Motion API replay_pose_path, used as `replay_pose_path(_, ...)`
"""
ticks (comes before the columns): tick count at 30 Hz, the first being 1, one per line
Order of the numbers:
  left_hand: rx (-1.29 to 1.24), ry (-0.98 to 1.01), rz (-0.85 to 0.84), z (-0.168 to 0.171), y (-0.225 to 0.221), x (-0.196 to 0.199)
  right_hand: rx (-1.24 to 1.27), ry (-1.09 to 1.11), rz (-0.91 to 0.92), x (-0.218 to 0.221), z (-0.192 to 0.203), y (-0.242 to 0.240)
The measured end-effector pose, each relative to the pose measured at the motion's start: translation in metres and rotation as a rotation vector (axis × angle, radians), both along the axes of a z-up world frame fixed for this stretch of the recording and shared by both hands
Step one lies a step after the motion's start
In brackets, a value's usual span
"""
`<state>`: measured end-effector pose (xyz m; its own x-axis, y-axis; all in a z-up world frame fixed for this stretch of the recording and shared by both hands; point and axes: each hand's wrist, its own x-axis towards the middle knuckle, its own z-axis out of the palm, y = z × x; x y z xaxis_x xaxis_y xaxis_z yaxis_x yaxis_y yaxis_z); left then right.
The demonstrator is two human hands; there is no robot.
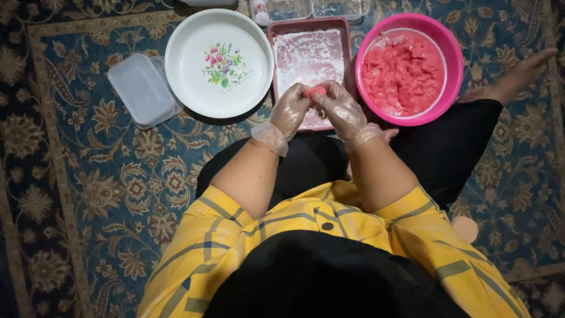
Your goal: Shaping small pieces of pink dough by hand and placing them into a tray.
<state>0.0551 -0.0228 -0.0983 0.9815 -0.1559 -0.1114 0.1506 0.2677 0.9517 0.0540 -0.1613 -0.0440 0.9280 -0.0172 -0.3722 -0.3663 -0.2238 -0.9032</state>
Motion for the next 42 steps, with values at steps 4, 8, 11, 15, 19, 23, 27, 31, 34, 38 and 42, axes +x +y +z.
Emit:
replay_pose_path(4, 0.002, 0.031, 0.018, -0.014, 0.008, 0.004, -0.062, -0.078, 0.028, 0.001, 0.006, 0.0)
replay_pose_path(8, -0.196, 0.052, -0.045, -0.028, 0.008, 0.009, 0.042, -0.194, -0.001, -0.005, 0.016, 0.0)
replay_pose_path(11, -0.278, 0.148, -0.024, -0.034, 0.007, 0.011, 0.038, -0.197, 0.032, -0.003, 0.007, 0.002)
replay_pose_path(15, -0.109, 0.119, -0.004, -0.019, 0.008, 0.008, -0.026, -0.144, 0.08, -0.001, 0.018, 0.005)
replay_pose_path(19, 0.015, 0.056, 0.011, -0.007, 0.004, 0.004, -0.153, -0.127, 0.153, 0.004, 0.008, 0.003)
replay_pose_path(23, 0.013, 0.037, 0.045, -0.028, 0.004, 0.01, 0.063, -0.184, -0.019, 0.002, 0.001, 0.002)
replay_pose_path(27, -0.028, 0.034, 0.06, -0.024, 0.009, 0.01, 0.135, -0.272, -0.057, 0.005, -0.014, -0.006)
replay_pose_path(31, -0.136, 0.056, 0.067, -0.019, 0.018, 0.009, 0.283, -0.182, -0.085, 0.004, -0.008, -0.004)
replay_pose_path(34, -0.251, 0.104, 0.04, -0.014, 0.024, 0.011, 0.463, -0.105, -0.126, 0.0, 0.005, 0.001)
replay_pose_path(38, -0.256, 0.08, -0.028, -0.055, 0.014, 0.021, 0.425, -0.14, -0.088, -0.002, 0.009, 0.004)
replay_pose_path(42, -0.213, 0.044, -0.037, -0.042, 0.02, 0.013, 0.429, -0.135, -0.084, -0.006, -0.003, -0.003)
